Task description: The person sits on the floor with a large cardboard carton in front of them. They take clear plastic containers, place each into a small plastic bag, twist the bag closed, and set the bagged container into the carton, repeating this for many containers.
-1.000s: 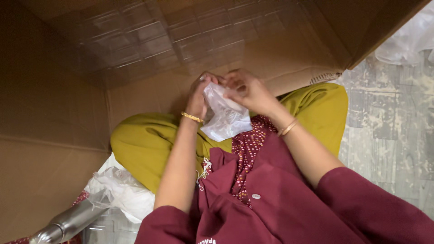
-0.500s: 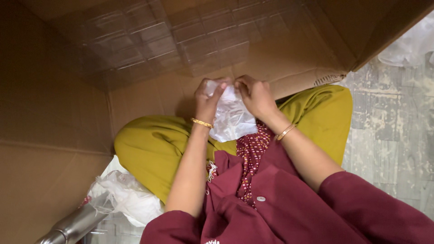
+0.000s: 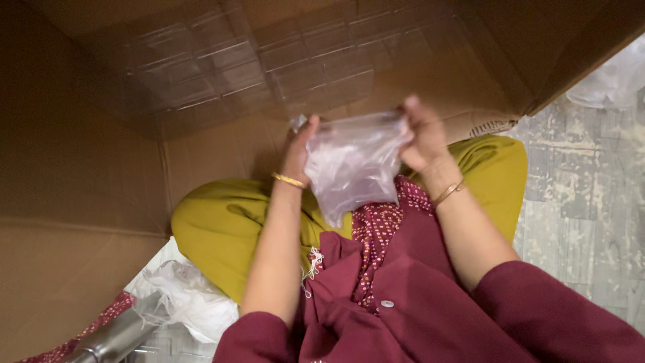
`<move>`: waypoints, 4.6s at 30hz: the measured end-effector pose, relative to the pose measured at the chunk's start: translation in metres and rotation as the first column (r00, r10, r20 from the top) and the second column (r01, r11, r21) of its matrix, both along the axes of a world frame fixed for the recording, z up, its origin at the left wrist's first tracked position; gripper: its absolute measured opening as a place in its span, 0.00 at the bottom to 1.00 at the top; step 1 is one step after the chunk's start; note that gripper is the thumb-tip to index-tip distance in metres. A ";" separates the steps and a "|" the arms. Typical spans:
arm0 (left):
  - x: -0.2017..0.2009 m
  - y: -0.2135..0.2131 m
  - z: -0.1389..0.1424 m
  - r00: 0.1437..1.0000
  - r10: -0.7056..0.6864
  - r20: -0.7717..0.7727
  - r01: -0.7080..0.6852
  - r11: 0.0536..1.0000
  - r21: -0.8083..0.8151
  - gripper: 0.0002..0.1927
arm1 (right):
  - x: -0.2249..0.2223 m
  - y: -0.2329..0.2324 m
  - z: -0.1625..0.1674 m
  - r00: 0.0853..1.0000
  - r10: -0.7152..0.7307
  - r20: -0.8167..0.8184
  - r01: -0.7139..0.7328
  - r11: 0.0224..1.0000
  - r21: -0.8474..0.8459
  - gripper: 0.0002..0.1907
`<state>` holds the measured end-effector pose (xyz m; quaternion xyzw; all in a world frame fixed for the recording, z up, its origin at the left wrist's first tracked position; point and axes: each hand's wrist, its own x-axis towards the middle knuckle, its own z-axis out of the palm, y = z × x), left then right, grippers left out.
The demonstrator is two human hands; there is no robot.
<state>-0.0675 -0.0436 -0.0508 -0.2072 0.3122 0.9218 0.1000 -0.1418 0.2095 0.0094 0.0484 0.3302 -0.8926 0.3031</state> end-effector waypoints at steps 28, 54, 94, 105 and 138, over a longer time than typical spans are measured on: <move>-0.010 0.034 -0.067 0.981 -0.173 0.087 0.175 0.602 -0.779 0.08 | 0.007 0.013 -0.051 0.915 0.301 -0.268 0.100 0.474 0.875 0.15; -0.014 0.104 0.057 0.840 -0.542 -0.035 0.337 0.571 -0.749 0.15 | 0.060 0.281 0.006 0.716 -0.491 -0.496 0.680 0.652 0.336 0.16; 0.030 0.018 -0.016 0.990 -0.107 -0.096 0.064 0.925 -0.373 0.18 | 0.071 -0.056 0.021 0.781 0.434 -0.450 0.338 0.312 0.888 0.08; 0.044 -0.037 0.014 0.971 -0.212 -0.106 0.167 0.928 -0.332 0.13 | 0.050 -0.014 0.006 0.969 0.242 0.047 -0.226 0.949 -0.219 0.10; -0.022 -0.003 -0.021 0.993 -0.064 0.101 0.112 0.795 -0.596 0.13 | -0.008 -0.029 -0.051 0.808 0.344 -0.478 0.286 0.481 0.829 0.13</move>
